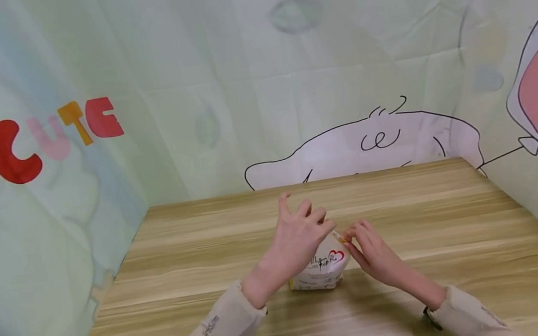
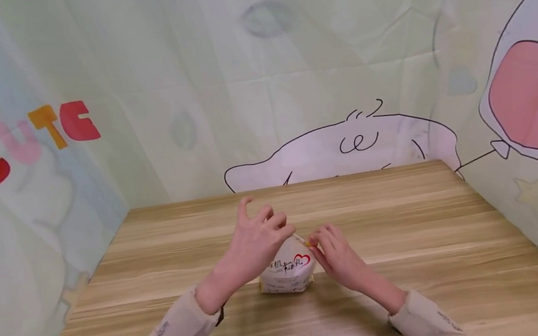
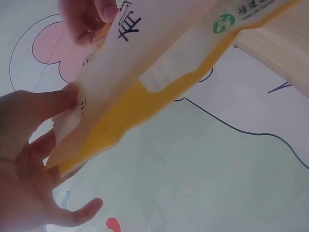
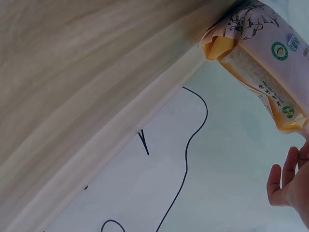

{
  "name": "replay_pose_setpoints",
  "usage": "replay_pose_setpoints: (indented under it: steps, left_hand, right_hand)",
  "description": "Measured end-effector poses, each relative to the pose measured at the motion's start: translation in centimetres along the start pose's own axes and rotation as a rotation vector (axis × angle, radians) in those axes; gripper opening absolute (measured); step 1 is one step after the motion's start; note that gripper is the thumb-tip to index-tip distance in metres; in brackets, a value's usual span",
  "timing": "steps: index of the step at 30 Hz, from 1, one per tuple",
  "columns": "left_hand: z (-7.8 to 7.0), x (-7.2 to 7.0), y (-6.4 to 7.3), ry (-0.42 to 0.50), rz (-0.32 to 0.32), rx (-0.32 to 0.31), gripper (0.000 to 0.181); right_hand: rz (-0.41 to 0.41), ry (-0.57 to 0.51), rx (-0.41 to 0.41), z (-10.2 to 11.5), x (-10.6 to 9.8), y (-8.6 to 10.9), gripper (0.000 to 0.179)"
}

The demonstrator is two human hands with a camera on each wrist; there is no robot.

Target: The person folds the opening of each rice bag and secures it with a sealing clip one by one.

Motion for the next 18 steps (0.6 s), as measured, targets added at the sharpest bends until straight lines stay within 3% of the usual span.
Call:
replay_pose_setpoints:
  steps: [18]
  left_hand:
    - [0.69, -0.7, 0.56, 0.007, -0.066, 0.005, 0.029]
  right_hand:
    - [-0.013, -0.022, -0.038, 0.38, -0.07, -0.07, 0.025]
Point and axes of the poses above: each hand's wrist, its own y-axis away from the middle knuckle, its own x-axis out of the palm, z = x × y, the point moved 10 cm from there along -y, towards the middle knuckle
